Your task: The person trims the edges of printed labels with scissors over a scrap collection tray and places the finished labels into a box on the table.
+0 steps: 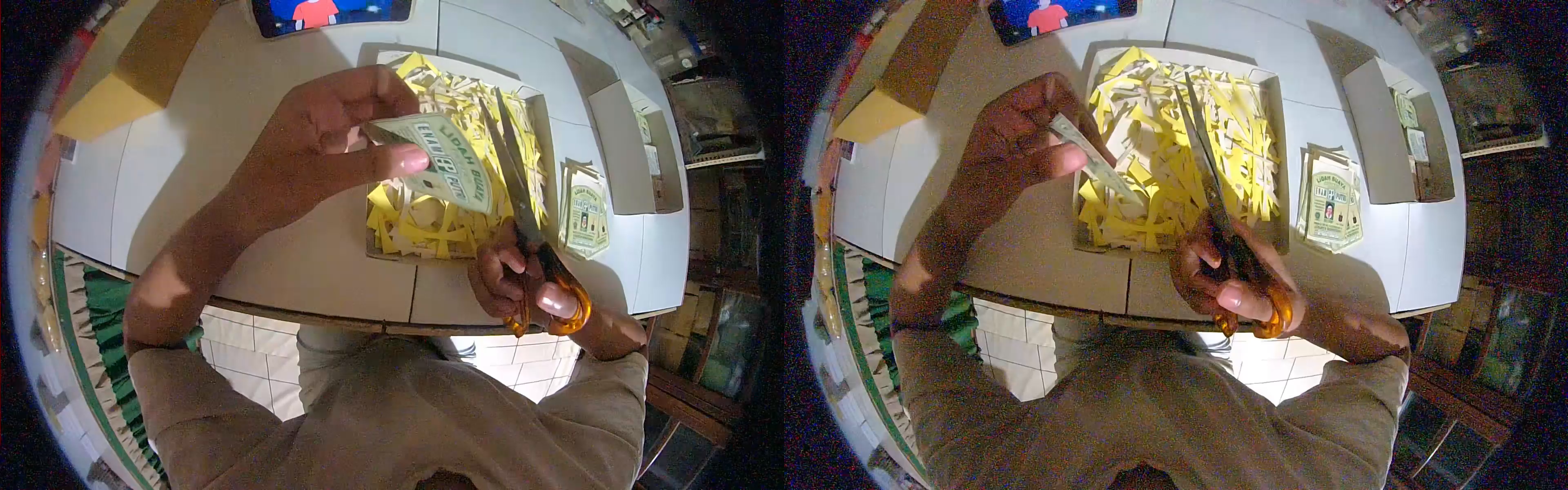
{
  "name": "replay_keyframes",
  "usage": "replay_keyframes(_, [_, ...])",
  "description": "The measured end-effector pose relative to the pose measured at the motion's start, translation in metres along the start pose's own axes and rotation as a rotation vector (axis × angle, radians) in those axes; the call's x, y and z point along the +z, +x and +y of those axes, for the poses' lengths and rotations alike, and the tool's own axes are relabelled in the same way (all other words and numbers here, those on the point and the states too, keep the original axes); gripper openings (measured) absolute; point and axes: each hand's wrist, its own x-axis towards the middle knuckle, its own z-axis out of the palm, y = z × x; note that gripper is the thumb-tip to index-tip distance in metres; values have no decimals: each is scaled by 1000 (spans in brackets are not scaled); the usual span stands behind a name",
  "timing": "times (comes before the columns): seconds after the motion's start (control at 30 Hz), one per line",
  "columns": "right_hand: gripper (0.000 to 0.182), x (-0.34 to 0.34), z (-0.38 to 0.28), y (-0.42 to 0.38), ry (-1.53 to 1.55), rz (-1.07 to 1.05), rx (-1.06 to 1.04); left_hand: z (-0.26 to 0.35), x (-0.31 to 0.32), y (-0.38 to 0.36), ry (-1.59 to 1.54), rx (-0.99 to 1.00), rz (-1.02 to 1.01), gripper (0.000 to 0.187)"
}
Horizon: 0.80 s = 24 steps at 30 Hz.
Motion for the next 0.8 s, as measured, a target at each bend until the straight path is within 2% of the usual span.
replay_keyframes(0.13, [45, 2, -6, 0, -57, 28, 43, 3, 1, 0, 138, -4, 68, 23])
replay_keyframes(0.2, [45, 0, -3, 1, -57, 19, 14, 8, 7, 1, -86, -180, 186, 23])
replay_keyframes(0.33, [44, 0, -3, 4, -33, -12, -4, 1, 9, -2, -258, -113, 229, 28])
replay_keyframes(0.43, [45, 1, -2, 0, -37, 20, 12, 3, 10, -1, -218, -89, 221, 32])
replay_keyframes(0.5, [45, 1, -2, 0, -42, 12, 13, 0, 7, -1, -23, -22, 145, 35])
replay_keyframes(0.53, [45, 0, -2, 0, -49, 5, 13, 1, 7, -1, -24, -23, 144, 35])
replay_keyframes(0.6, [45, -1, -1, 0, -55, 3, 16, 5, 8, -2, -15, -146, 211, 39])
replay_keyframes(0.73, [44, -2, 0, 1, -60, -10, 3, 4, 4, -2, 8, -146, 159, 41])
replay_keyframes(0.8, [44, -3, 1, 0, -47, -3, 13, -6, 3, -4, 286, 22, 240, 56])
